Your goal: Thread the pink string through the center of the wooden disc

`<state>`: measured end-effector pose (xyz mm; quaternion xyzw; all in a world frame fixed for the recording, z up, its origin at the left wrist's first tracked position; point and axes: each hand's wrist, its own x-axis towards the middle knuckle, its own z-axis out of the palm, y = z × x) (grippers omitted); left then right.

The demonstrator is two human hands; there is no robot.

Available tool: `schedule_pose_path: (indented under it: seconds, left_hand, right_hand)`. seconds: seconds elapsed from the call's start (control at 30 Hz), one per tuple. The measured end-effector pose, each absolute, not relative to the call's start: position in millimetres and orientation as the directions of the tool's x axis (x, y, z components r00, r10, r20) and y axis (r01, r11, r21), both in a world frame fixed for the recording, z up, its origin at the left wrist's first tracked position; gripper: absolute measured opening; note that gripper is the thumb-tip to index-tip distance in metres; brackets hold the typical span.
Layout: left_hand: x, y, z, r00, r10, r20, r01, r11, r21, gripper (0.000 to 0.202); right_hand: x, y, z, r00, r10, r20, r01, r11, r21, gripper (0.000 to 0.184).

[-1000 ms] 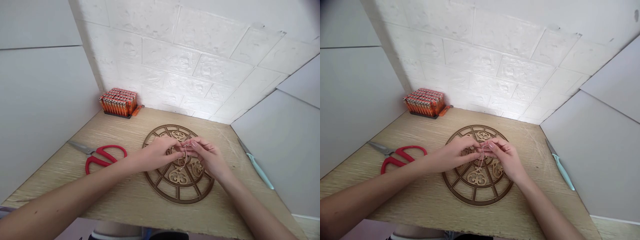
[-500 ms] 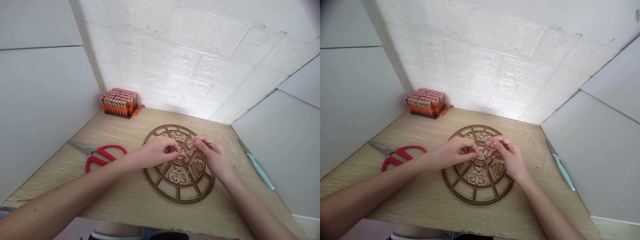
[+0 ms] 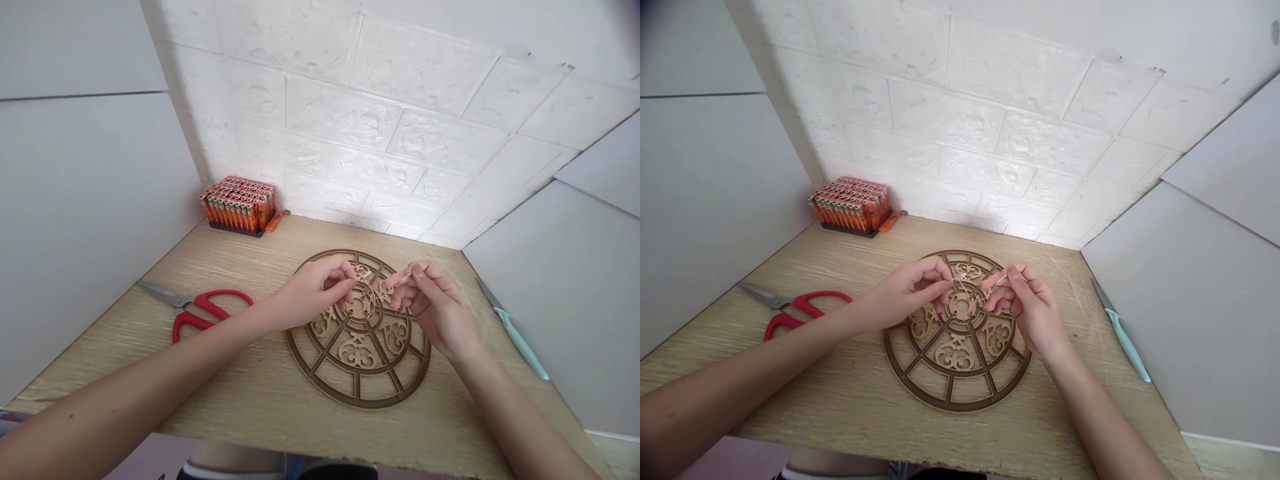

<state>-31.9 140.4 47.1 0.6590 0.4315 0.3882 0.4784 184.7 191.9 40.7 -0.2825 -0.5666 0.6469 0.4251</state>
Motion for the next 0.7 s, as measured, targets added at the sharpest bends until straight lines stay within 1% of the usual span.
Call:
schedule_pose_path:
  seconds: [0.1,0.27,0.37,0.43,0.53,0.6,0.7]
  left_hand:
    - [-32,141,47,0.269,0.955,0.126,0.188,-0.181,0.965,0.022]
    - [-35,144,47,0.173,0.97,0.173,0.183,-0.204,0.962,0.024]
    - [-36,146,46,0.131,0.974,0.184,0.181,-0.206,0.962,0.026]
    - [-37,146,46,0.101,0.978,0.183,0.173,-0.199,0.965,0.028]
    - [-37,144,48,0.058,0.98,0.192,0.191,-0.2,0.961,0.031]
    - [-37,142,50,0.069,0.983,0.171,0.205,-0.182,0.962,0.033]
    - [-37,138,57,0.189,0.979,0.077,0.258,-0.126,0.958,0.037]
  right_hand:
    - [183,191,41,-0.494,0.865,0.09,-0.206,-0.016,-0.978,0.018]
    - [188,195,38,-0.409,0.912,0.037,-0.116,-0.012,-0.993,0.021]
    - [191,197,37,-0.372,0.928,0.034,-0.085,0.002,-0.996,0.024]
    - [191,198,36,-0.352,0.935,0.033,-0.095,-0.001,-0.996,0.025]
    - [190,200,36,-0.323,0.946,0.028,-0.159,-0.026,-0.987,0.029]
    - [190,201,36,-0.312,0.95,0.027,-0.206,-0.04,-0.978,0.032]
    - [189,202,35,-0.309,0.951,0.022,-0.203,-0.043,-0.978,0.031]
